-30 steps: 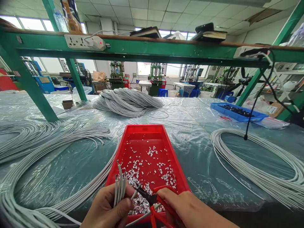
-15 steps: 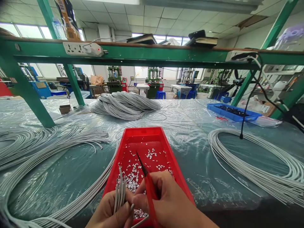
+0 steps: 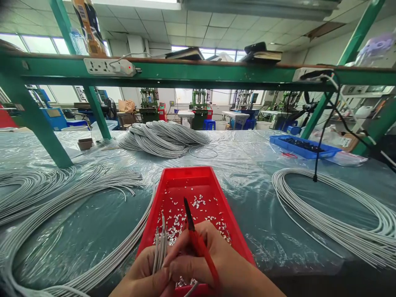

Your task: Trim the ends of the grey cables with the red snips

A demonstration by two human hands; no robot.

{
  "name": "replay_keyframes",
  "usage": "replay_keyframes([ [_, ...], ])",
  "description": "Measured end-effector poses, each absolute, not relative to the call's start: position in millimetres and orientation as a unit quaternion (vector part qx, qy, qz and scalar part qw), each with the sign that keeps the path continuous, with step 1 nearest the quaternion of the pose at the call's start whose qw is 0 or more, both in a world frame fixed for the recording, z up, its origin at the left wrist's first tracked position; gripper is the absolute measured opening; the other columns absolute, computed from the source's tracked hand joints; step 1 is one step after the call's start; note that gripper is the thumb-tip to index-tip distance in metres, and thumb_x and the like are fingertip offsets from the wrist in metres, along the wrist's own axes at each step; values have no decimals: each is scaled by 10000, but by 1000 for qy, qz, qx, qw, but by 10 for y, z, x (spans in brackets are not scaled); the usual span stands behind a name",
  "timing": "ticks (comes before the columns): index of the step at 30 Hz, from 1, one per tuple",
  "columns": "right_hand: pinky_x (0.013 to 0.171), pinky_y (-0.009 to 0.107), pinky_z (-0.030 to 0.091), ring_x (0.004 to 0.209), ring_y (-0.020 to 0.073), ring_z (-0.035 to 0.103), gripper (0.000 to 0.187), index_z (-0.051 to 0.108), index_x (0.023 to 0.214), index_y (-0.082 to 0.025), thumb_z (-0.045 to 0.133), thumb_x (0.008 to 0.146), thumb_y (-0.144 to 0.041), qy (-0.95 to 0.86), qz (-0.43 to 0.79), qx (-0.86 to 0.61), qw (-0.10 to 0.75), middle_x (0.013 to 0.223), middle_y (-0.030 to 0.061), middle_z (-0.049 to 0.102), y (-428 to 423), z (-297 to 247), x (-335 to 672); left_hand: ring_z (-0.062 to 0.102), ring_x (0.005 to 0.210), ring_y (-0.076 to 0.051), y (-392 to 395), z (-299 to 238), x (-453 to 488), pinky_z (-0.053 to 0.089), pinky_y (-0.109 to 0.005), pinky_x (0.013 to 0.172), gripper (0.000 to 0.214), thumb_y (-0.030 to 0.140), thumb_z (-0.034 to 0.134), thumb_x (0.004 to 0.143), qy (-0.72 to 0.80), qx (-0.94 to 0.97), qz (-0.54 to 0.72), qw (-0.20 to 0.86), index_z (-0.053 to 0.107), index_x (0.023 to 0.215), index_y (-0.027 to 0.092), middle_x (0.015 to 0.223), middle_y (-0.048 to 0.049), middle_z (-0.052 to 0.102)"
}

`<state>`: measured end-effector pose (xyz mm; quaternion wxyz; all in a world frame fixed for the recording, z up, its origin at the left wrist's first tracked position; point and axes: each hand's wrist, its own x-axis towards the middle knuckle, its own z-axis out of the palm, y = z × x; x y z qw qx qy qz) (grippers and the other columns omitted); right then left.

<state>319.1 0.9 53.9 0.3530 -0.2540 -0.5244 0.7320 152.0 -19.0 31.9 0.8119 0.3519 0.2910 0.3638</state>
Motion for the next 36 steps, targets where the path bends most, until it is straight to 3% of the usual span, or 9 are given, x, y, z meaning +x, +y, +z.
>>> replay_keyframes([
  [3,558,228,468,581,143,621,276,555,706,-123,799,669,-246,-538,695,-284,383,597,27,598,23,559,3097,304,387,-6,-146,332,1499,161,-156,420,475,484,807,633,258,351,331,837,523,629,103,440,32,393],
  [6,477,221,404,512,128,544,353,478,656,-152,794,658,-309,-581,610,-345,413,580,15,556,21,548,3057,308,374,0,-134,330,1518,180,-141,416,443,463,809,645,254,339,358,832,556,658,99,425,35,413],
  [12,525,257,321,533,122,423,313,515,539,-141,683,701,-351,-684,359,-461,437,557,37,501,4,548,3165,423,388,-5,-198,311,1646,262,-110,410,551,509,840,531,392,299,509,706,601,810,98,515,28,536],
  [16,516,257,369,548,143,472,273,602,695,-130,596,810,-377,-705,353,-522,325,601,39,554,151,596,3363,355,322,38,-213,333,1677,172,-90,366,548,498,828,557,400,295,542,678,659,917,119,609,11,592],
  [19,756,352,472,835,242,609,269,651,979,-111,527,857,-316,-726,338,-543,252,903,108,663,241,572,3517,398,383,37,-203,313,1695,226,-75,394,481,399,875,517,373,238,562,699,720,891,140,587,20,562],
  [24,1074,477,328,1308,329,399,748,339,1462,-103,536,840,-467,-731,372,-555,140,1450,189,378,53,462,3756,518,537,-25,-176,286,1738,418,-110,558,450,346,906,446,380,167,570,709,742,813,145,629,-4,593],
  [28,1092,523,279,1348,364,323,859,238,1515,-211,480,827,-665,-735,395,-550,24,1509,146,287,-175,476,3865,474,490,-4,-191,300,1751,369,-86,486,460,334,904,445,400,166,555,711,720,812,126,625,6,582],
  [31,1052,536,336,1299,376,390,822,314,1488,-250,517,807,-662,-733,384,-562,-3,1458,144,375,-227,559,3837,390,416,24,-219,308,1765,238,-72,405,488,377,897,428,411,177,546,708,707,797,120,551,35,527],
  [36,1035,504,376,1249,332,460,635,370,1457,-220,457,898,-508,-740,396,-544,-6,1404,135,450,-169,777,3729,425,477,-3,-246,315,1752,328,-112,469,507,421,890,444,420,207,534,704,694,811,131,590,31,528],
])
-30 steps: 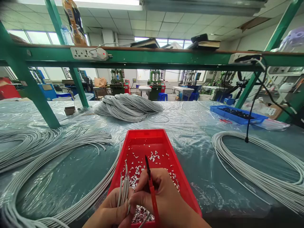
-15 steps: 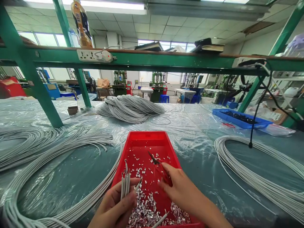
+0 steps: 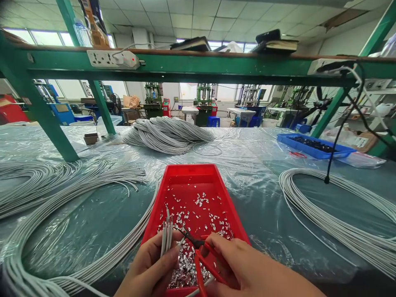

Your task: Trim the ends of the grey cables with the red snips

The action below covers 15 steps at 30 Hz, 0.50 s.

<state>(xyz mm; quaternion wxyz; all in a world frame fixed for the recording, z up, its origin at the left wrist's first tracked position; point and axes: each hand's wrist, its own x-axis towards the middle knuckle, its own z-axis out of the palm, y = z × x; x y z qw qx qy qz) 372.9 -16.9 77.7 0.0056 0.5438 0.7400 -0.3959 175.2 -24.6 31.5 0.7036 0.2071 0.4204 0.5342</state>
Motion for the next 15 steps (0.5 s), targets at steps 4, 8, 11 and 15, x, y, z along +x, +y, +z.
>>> replay_keyframes([
  [4,967,338,466,1131,226,565,436,501,1331,-165,496,917,-302,721,-507,467,-76,1293,125,548,-144,910,3659,456,521,-17,-249,302,1732,357,-126,512,480,413,891,463,418,219,531,704,705,816,146,622,18,547],
  [8,824,256,517,957,194,625,276,619,1072,-150,503,917,-346,707,-537,452,-85,1085,98,645,-153,877,3693,459,508,-3,-248,297,1741,351,-106,518,434,380,900,448,407,199,545,705,721,778,161,602,21,560],
  [11,786,268,522,931,238,629,359,653,1107,-195,567,853,-432,725,-454,506,-111,981,79,678,-137,796,3756,427,476,13,-248,317,1733,291,-90,467,435,390,891,466,407,211,530,713,721,790,156,576,31,527],
  [15,851,295,507,995,274,615,544,613,1245,-205,642,768,-466,723,-401,537,-172,959,84,690,-75,774,3716,296,335,59,-239,347,1694,136,-94,371,466,394,878,485,412,214,497,733,712,842,146,552,53,521],
])
